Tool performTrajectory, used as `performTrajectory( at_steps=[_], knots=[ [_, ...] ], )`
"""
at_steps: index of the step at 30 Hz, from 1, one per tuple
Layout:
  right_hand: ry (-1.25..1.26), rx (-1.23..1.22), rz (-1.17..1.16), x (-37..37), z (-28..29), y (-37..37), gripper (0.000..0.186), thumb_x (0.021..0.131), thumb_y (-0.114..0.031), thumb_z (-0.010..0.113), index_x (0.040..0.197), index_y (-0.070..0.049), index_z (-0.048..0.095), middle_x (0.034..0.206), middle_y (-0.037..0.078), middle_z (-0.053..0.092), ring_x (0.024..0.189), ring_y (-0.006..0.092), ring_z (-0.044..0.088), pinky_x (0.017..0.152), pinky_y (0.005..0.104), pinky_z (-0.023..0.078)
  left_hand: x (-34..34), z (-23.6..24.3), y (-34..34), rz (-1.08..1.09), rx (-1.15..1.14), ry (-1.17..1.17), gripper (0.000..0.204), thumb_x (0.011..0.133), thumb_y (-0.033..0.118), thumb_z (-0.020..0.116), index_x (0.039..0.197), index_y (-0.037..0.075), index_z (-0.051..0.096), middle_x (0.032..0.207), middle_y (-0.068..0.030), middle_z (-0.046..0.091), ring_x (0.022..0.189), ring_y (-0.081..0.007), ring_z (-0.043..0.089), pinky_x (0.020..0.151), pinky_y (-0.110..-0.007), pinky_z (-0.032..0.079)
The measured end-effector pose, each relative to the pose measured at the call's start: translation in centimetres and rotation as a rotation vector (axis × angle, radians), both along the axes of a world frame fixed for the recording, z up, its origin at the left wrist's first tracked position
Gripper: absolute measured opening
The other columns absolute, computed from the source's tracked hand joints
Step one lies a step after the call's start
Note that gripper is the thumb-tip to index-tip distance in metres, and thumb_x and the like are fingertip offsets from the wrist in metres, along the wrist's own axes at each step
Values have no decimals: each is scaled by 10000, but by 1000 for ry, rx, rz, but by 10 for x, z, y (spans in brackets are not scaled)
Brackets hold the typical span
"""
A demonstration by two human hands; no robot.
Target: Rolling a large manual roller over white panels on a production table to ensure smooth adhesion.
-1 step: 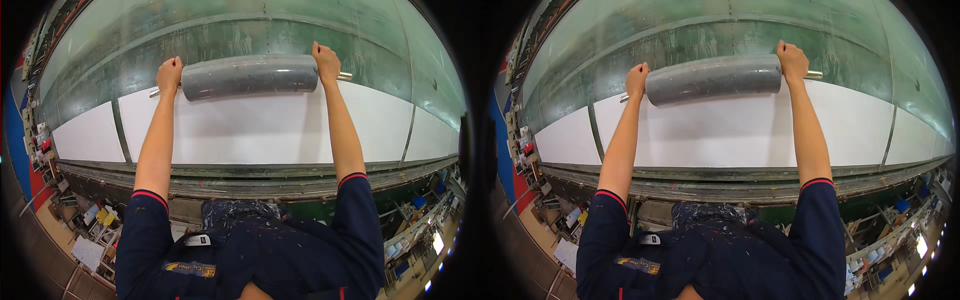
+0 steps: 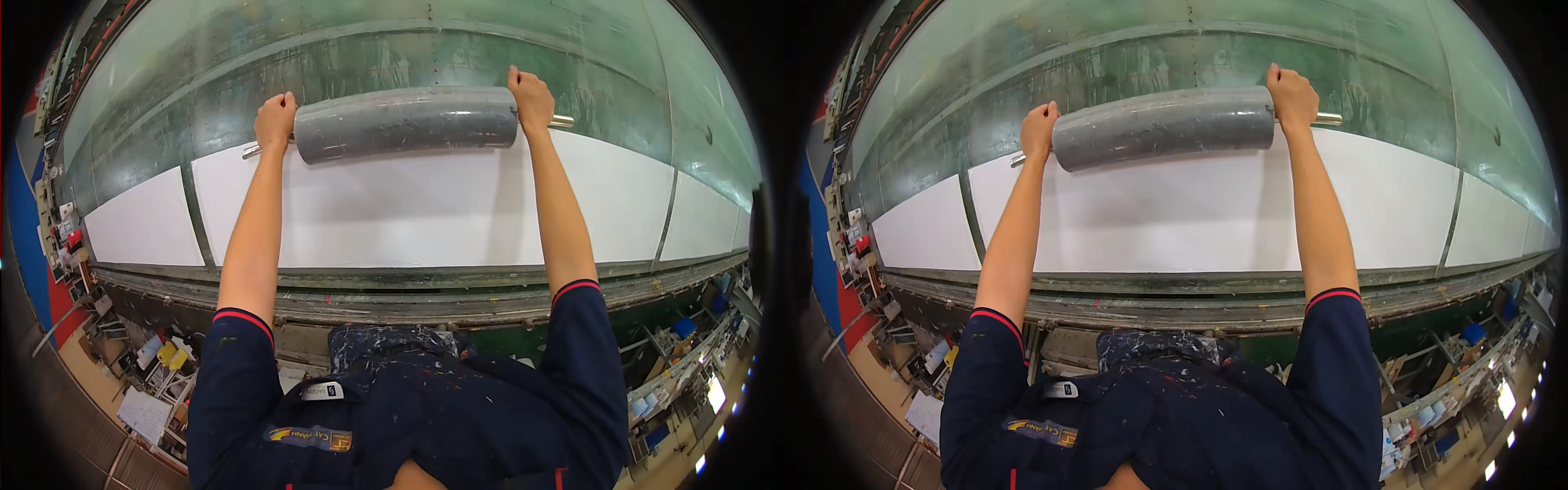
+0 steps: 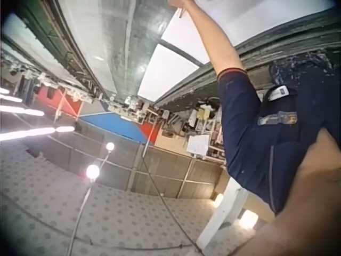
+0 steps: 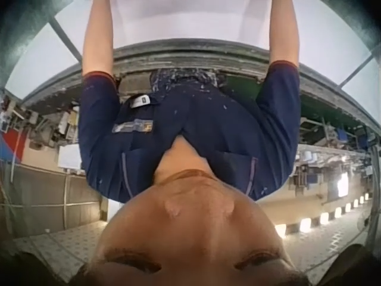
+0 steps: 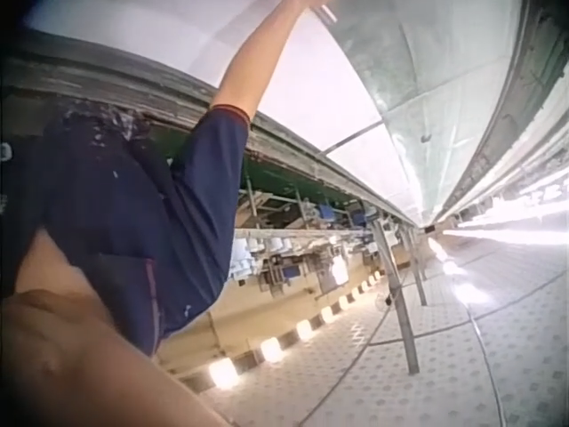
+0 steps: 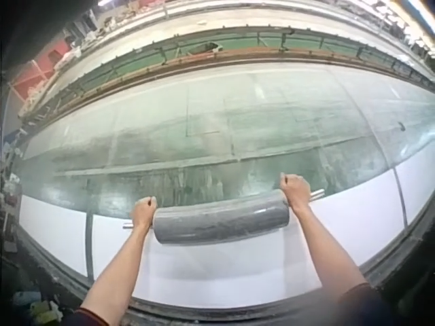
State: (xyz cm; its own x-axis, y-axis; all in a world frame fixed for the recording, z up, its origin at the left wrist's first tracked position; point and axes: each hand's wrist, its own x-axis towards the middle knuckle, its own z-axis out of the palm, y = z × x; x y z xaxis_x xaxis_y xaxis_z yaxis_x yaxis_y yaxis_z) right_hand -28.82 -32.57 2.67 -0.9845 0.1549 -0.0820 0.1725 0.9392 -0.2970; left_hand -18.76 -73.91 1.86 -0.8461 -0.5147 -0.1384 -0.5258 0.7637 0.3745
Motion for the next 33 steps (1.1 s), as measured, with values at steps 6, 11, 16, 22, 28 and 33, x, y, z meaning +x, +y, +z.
performTrajectory(
  at_steps=[6, 11, 16, 22, 28, 33],
  knots=[
    [-104, 69, -54, 47, 12, 3, 461, 863, -427, 357, 785, -97, 670, 775, 122, 650, 735, 328, 615, 635, 413, 465, 33, 7, 8, 13, 44, -130, 372, 825, 377, 430, 772, 89, 660, 755, -111, 648, 760, -324, 613, 674, -401, 464],
    [-29, 205, -38, 137, 0, 32, 434, 842, -381, 377, 686, -103, 671, 619, 129, 618, 605, 325, 599, 624, 399, 450, 112, 22, 35, -69, -81, -261, 374, 802, 389, 424, 742, 105, 660, 713, -154, 632, 700, -366, 604, 621, -426, 462],
    [54, 230, 99, 231, 2, 56, 439, 837, -342, 383, 607, -83, 652, 563, 145, 591, 525, 327, 563, 651, 414, 414, 218, 23, 62, -108, -118, -194, 414, 811, 413, 413, 683, 100, 650, 665, -174, 607, 656, -378, 592, 580, -440, 447],
    [109, 273, 268, 317, -1, 83, 430, 838, -315, 421, 558, -69, 634, 540, 149, 581, 518, 307, 562, 664, 409, 395, 307, 17, 73, -225, -124, -221, 406, 814, 407, 446, 670, 91, 656, 632, -160, 605, 633, -365, 595, 575, -445, 454],
    [167, 169, 291, 356, 11, 89, 426, 840, -315, 438, 545, -81, 638, 531, 138, 580, 513, 296, 565, 694, 399, 389, 346, 14, 80, -269, -163, -129, 390, 808, 402, 475, 662, 90, 659, 612, -159, 594, 606, -363, 589, 548, -446, 447],
    [-20, 98, 349, 353, 9, 98, 425, 828, -370, 449, 588, -93, 664, 585, 141, 606, 556, 297, 580, 720, 405, 377, 360, 11, 78, -181, -111, -167, 412, 802, 406, 477, 692, 52, 658, 641, -191, 587, 620, -371, 590, 545, -445, 437]
  ],
)
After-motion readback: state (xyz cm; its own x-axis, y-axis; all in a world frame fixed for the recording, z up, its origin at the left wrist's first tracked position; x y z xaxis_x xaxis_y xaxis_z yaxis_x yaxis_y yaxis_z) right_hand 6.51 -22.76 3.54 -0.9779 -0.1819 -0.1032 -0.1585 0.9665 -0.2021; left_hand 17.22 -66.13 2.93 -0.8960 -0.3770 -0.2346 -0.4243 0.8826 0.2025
